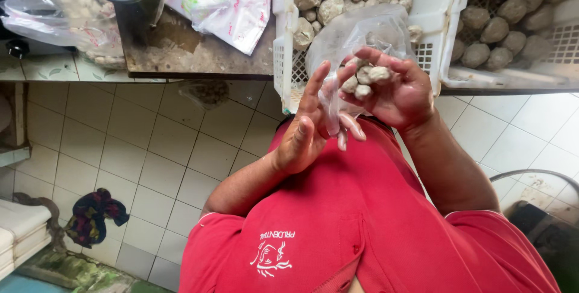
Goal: The person repeatedly picks round meatballs from white plastic crates and places them into a clear plastic bag held open with the other hand. The person continues filling the bag until it is full, then sets it aside and begins filling a second bag.
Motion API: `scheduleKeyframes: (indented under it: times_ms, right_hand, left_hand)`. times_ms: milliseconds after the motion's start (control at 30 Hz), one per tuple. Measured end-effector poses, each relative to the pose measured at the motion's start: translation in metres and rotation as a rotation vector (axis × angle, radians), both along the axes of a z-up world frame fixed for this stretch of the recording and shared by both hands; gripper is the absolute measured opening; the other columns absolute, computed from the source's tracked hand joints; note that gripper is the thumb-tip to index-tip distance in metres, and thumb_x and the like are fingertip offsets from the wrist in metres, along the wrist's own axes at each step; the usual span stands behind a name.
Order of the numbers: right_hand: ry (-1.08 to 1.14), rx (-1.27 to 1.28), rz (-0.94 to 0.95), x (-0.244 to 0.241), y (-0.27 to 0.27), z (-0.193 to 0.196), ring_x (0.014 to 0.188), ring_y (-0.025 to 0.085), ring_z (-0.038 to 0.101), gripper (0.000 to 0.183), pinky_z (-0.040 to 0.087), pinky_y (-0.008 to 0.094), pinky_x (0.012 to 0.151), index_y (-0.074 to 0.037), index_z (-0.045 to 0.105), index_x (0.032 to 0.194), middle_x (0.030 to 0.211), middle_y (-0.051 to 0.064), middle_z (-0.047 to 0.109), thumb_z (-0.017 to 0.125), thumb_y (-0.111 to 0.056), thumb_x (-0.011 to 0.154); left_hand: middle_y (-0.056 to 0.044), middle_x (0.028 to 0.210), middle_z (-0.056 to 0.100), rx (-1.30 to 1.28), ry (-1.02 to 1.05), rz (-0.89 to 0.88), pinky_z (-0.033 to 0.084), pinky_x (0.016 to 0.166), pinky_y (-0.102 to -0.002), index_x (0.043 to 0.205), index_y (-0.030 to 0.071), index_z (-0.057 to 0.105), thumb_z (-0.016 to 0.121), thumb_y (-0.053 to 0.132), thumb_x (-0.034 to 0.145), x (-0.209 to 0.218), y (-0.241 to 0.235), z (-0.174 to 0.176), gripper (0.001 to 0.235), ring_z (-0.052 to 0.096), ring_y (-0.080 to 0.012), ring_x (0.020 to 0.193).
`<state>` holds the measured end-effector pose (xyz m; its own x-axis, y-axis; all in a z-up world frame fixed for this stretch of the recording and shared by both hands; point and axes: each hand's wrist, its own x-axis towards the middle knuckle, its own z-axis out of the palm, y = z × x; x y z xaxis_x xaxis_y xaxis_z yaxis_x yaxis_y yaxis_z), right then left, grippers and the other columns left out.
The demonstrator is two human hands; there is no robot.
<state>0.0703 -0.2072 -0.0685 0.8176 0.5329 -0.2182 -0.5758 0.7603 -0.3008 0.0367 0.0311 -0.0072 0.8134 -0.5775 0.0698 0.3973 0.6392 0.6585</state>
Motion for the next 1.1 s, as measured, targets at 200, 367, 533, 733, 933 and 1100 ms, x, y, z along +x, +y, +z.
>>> scheduleKeyframes:
  times_ms: [200,367,533,733,933,1100]
  right_hand:
    - [-0.784,-1.184,0.168,0.016,-0.013,0.034,0.141,0.037,0.046,0.052,0.04,0.051,0.114,0.004,0.043,0.151,0.154,0.026,0.046,0.058,-0.011,0.104]
    - [-0.686,-1.358,0.301,0.083,-0.085,0.051,0.101,0.023,0.076,0.027,0.065,0.036,0.093,-0.002,0.071,0.127,0.119,0.022,0.076,0.069,-0.017,0.105]
    - [-1.244,-1.823,-0.152,0.26,-0.098,-0.011,0.117,0.036,0.065,0.047,0.055,0.048,0.099,-0.002,0.061,0.141,0.135,0.022,0.062,0.082,-0.022,0.103]
    - [-1.353,-2.125,0.13,0.345,-0.053,-0.087,0.122,0.05,0.05,0.065,0.044,0.061,0.099,-0.013,0.062,0.143,0.135,0.026,0.056,0.079,-0.015,0.08]
    - [-1.243,-2.13,0.261,0.36,-0.04,-0.097,0.122,0.049,0.054,0.07,0.047,0.057,0.101,-0.009,0.056,0.146,0.131,0.028,0.06,0.074,-0.022,0.08]
    - [-1.272,-2.201,0.407,0.365,-0.051,-0.089,0.114,0.046,0.062,0.07,0.051,0.052,0.097,-0.012,0.059,0.141,0.125,0.028,0.065,0.077,-0.023,0.074]
  left_hand:
    - [-0.015,0.178,0.009,-0.026,-0.013,0.022,0.056,0.076,-0.03,0.169,0.036,0.002,0.057,0.068,0.102,-0.005,-0.01,0.008,0.093,0.068,-0.0274,0.109]
    - [-0.02,0.18,0.01,-0.008,-0.005,0.14,0.056,0.072,-0.03,0.169,0.032,0.007,0.059,0.067,0.101,-0.01,-0.02,0.013,0.092,0.068,-0.0304,0.111]
    - [-0.026,0.176,0.017,0.051,0.019,0.273,0.056,0.069,-0.03,0.168,0.029,0.012,0.061,0.067,0.1,-0.026,-0.038,0.013,0.092,0.069,-0.0307,0.105]
    - [-0.027,0.173,0.019,0.098,0.087,0.452,0.056,0.065,-0.03,0.167,0.028,0.013,0.063,0.067,0.097,-0.038,-0.056,0.02,0.094,0.069,-0.0302,0.102]
    - [-0.026,0.171,0.021,0.091,0.12,0.516,0.056,0.065,-0.029,0.167,0.027,0.012,0.061,0.067,0.098,-0.04,-0.065,0.02,0.094,0.069,-0.029,0.102]
    - [-0.026,0.171,0.022,0.072,0.111,0.503,0.056,0.065,-0.029,0.167,0.025,0.014,0.061,0.065,0.099,-0.037,-0.069,0.023,0.092,0.068,-0.0293,0.103]
